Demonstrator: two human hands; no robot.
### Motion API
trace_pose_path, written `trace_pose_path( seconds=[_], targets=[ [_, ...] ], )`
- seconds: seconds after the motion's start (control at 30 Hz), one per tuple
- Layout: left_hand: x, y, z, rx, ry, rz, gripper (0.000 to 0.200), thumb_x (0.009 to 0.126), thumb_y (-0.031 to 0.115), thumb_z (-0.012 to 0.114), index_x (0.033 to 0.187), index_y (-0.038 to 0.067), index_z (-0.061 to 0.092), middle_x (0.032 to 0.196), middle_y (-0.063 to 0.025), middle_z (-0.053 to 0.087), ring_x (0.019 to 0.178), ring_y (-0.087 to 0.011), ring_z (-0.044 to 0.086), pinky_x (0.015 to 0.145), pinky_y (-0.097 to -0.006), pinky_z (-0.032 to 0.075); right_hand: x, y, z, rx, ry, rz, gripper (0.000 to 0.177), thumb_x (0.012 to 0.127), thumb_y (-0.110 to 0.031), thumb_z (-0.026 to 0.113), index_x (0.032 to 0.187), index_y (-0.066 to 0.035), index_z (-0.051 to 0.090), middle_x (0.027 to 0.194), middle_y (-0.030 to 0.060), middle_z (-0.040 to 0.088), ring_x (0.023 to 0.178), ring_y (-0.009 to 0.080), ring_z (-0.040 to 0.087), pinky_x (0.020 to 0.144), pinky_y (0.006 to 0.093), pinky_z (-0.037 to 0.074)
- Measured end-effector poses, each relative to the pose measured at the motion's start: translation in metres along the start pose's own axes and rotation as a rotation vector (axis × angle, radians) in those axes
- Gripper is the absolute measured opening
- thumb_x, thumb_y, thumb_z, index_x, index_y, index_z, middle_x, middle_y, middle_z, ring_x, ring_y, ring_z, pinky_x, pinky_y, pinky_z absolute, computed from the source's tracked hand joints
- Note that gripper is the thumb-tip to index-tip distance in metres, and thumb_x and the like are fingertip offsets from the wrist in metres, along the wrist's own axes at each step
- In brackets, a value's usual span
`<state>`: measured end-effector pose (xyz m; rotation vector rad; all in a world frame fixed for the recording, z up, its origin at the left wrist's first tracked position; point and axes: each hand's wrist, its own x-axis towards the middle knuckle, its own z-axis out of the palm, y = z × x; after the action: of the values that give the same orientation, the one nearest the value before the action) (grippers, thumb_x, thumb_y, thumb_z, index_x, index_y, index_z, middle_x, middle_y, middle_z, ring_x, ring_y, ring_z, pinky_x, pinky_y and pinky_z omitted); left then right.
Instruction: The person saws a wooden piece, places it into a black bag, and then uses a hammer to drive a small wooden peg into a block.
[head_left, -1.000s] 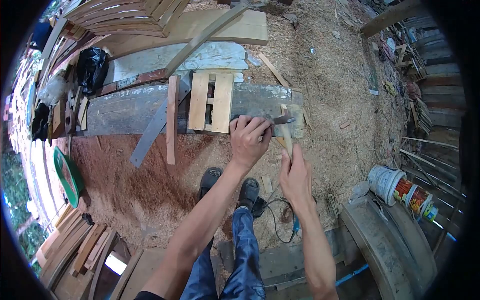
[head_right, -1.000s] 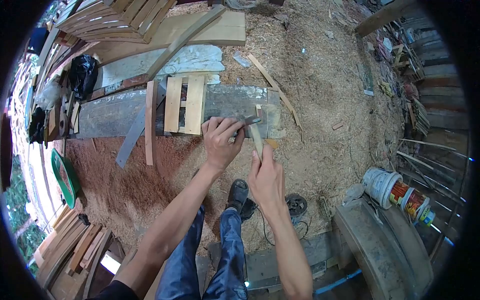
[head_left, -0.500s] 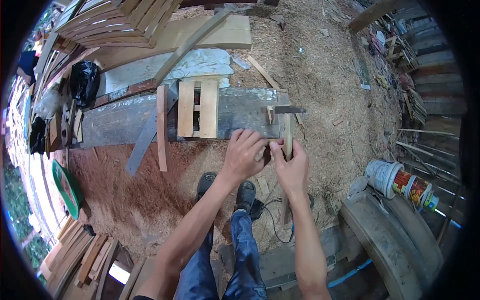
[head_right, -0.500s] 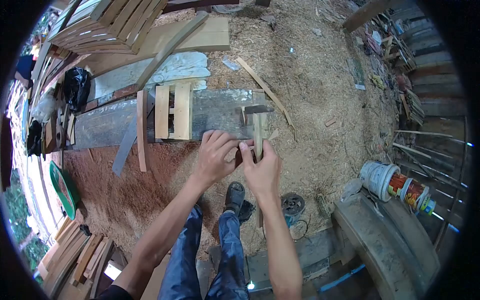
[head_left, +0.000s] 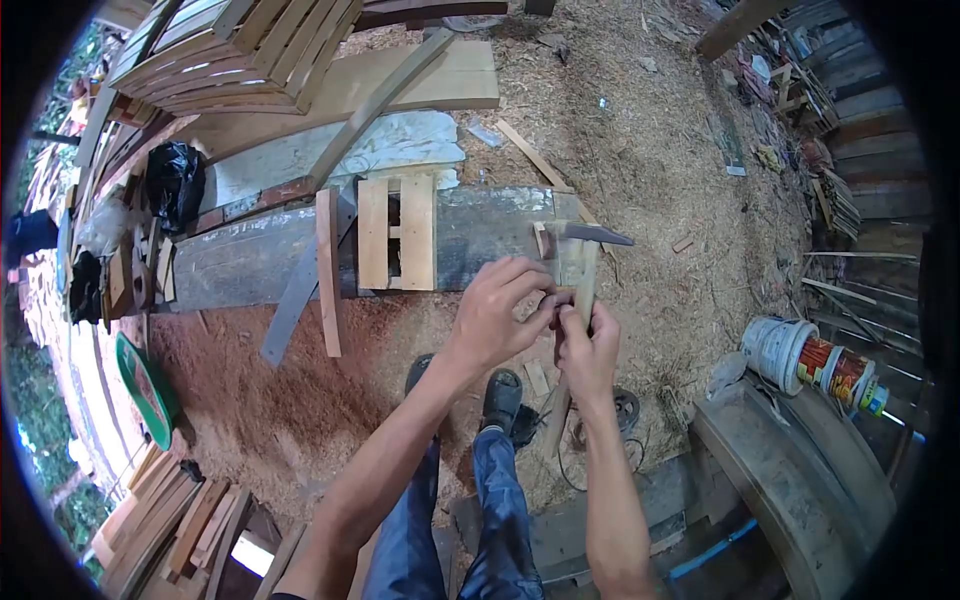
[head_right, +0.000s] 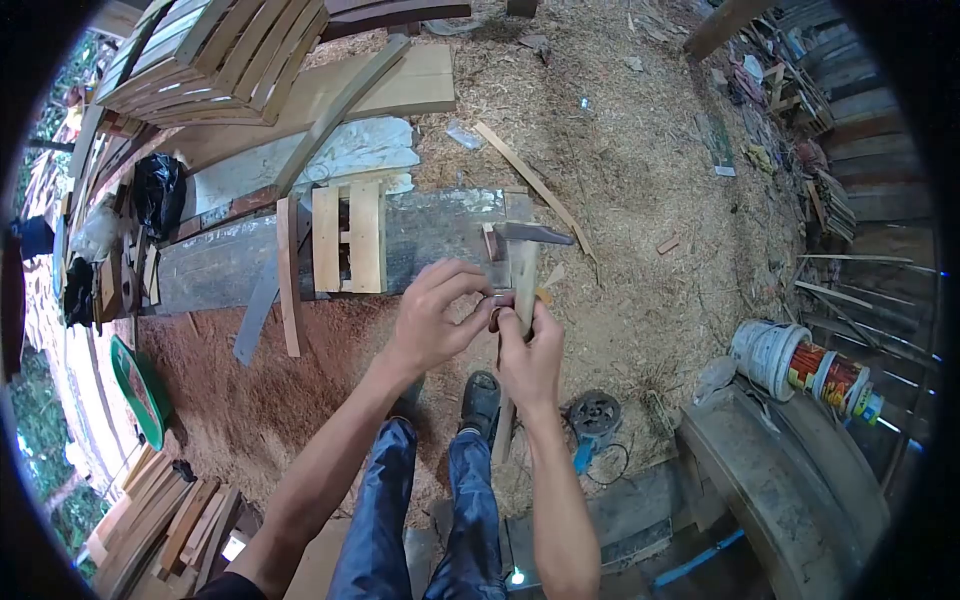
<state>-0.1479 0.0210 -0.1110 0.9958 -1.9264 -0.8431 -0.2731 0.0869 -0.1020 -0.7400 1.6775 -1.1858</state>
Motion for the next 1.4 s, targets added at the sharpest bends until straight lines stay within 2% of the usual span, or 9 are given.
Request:
trace_pose_path(
  seconds=[0.17, 0.3, 0.37, 0.47, 0.53, 0.6, 0.8, 0.97, 1.4],
  targets=[
    [0.007, -0.003, -0.011, -0.022, -0.185, 0.009, 0.019, 0.070, 0.006, 0.073, 0.087, 0.002, 0.064, 0.087, -0.0097, 0.063, 0.081, -0.0265, 0.060, 0.071, -0.0338, 0.046, 0.006, -0.003, -0.008, 0.090, -0.079, 0.134, 0.014, 0.091, -0.016, 0.060, 0.093, -0.002, 0.059, 0.069, -0.0015, 0.054, 0.046, 0.0024, 0.042, 0.040, 0.0217, 0.032],
    [-0.001, -0.009, 0.002, -0.231, -0.144, -0.102, 0.016, 0.077, 0.008, 0.071, 0.089, 0.001, 0.064, 0.086, -0.0072, 0.064, 0.079, -0.0190, 0.060, 0.071, -0.0281, 0.044, 0.004, -0.016, -0.002, 0.231, -0.057, 0.226, 0.013, 0.092, -0.015, 0.059, 0.093, -0.003, 0.058, 0.067, -0.0018, 0.053, 0.043, 0.0014, 0.040, 0.036, 0.0194, 0.029],
    [-0.011, -0.006, 0.011, -0.756, -0.054, -0.665, 0.013, 0.086, 0.010, 0.066, 0.094, 0.000, 0.063, 0.086, -0.0034, 0.063, 0.080, -0.0115, 0.058, 0.073, -0.0254, 0.045, 0.006, -0.017, 0.005, 0.437, -0.050, 0.275, 0.013, 0.092, -0.015, 0.059, 0.093, -0.002, 0.058, 0.067, -0.0009, 0.054, 0.042, 0.0011, 0.039, 0.034, 0.0186, 0.027],
    [-0.015, -0.009, 0.026, -0.979, 0.113, -0.791, 0.013, 0.090, 0.009, 0.062, 0.098, -0.002, 0.062, 0.087, -0.0007, 0.061, 0.084, -0.0078, 0.056, 0.074, -0.0255, 0.047, 0.015, -0.014, 0.012, 0.420, -0.052, 0.230, 0.012, 0.092, -0.014, 0.059, 0.094, -0.003, 0.058, 0.069, 0.0007, 0.055, 0.041, 0.0001, 0.038, 0.033, 0.0177, 0.025],
    [-0.010, -0.011, 0.026, -0.952, 0.136, -0.778, 0.015, 0.090, 0.008, 0.062, 0.101, -0.002, 0.061, 0.087, -0.0008, 0.061, 0.086, -0.0077, 0.056, 0.075, -0.0246, 0.047, 0.021, -0.012, 0.013, 0.391, -0.048, 0.240, 0.012, 0.090, -0.014, 0.062, 0.091, -0.001, 0.060, 0.071, 0.0014, 0.056, 0.045, 0.0036, 0.044, 0.038, 0.0216, 0.034],
    [-0.002, -0.018, 0.023, -0.648, 0.165, -0.661, 0.016, 0.090, 0.008, 0.062, 0.102, -0.002, 0.061, 0.088, -0.0015, 0.063, 0.085, -0.0065, 0.056, 0.075, -0.0228, 0.047, 0.032, 0.001, 0.021, -0.137, 0.116, -0.158, 0.014, 0.085, -0.013, 0.066, 0.088, 0.001, 0.062, 0.073, 0.0058, 0.059, 0.054, 0.0137, 0.054, 0.050, 0.0298, 0.043],
    [0.024, -0.050, 0.019, -0.412, 0.222, -0.559, 0.014, 0.085, 0.009, 0.067, 0.095, 0.000, 0.068, 0.083, -0.0050, 0.065, 0.075, -0.0104, 0.055, 0.067, -0.0244, 0.044, 0.056, 0.019, 0.034, -0.408, 0.288, -0.277, 0.015, 0.077, -0.006, 0.067, 0.090, 0.001, 0.064, 0.082, 0.0171, 0.062, 0.073, 0.0332, 0.061, 0.068, 0.0399, 0.047],
    [0.026, -0.056, 0.027, -0.019, 0.103, -0.252, 0.012, 0.080, 0.006, 0.068, 0.092, 0.004, 0.069, 0.089, -0.0069, 0.067, 0.082, -0.0183, 0.061, 0.074, -0.0298, 0.045, 0.056, 0.016, 0.034, -0.314, 0.277, -0.142, 0.015, 0.077, -0.005, 0.067, 0.089, 0.002, 0.065, 0.083, 0.0178, 0.062, 0.076, 0.0339, 0.061, 0.071, 0.0408, 0.046],
    [0.025, -0.054, 0.033, 0.147, 0.098, -0.249, 0.010, 0.080, 0.012, 0.067, 0.088, 0.007, 0.069, 0.087, -0.0035, 0.067, 0.086, -0.0223, 0.058, 0.079, -0.0335, 0.037, 0.057, 0.018, 0.028, -0.370, 0.250, -0.169, 0.017, 0.077, -0.009, 0.070, 0.089, 0.002, 0.065, 0.084, 0.0181, 0.063, 0.081, 0.0358, 0.060, 0.073, 0.0419, 0.045]
  ],
)
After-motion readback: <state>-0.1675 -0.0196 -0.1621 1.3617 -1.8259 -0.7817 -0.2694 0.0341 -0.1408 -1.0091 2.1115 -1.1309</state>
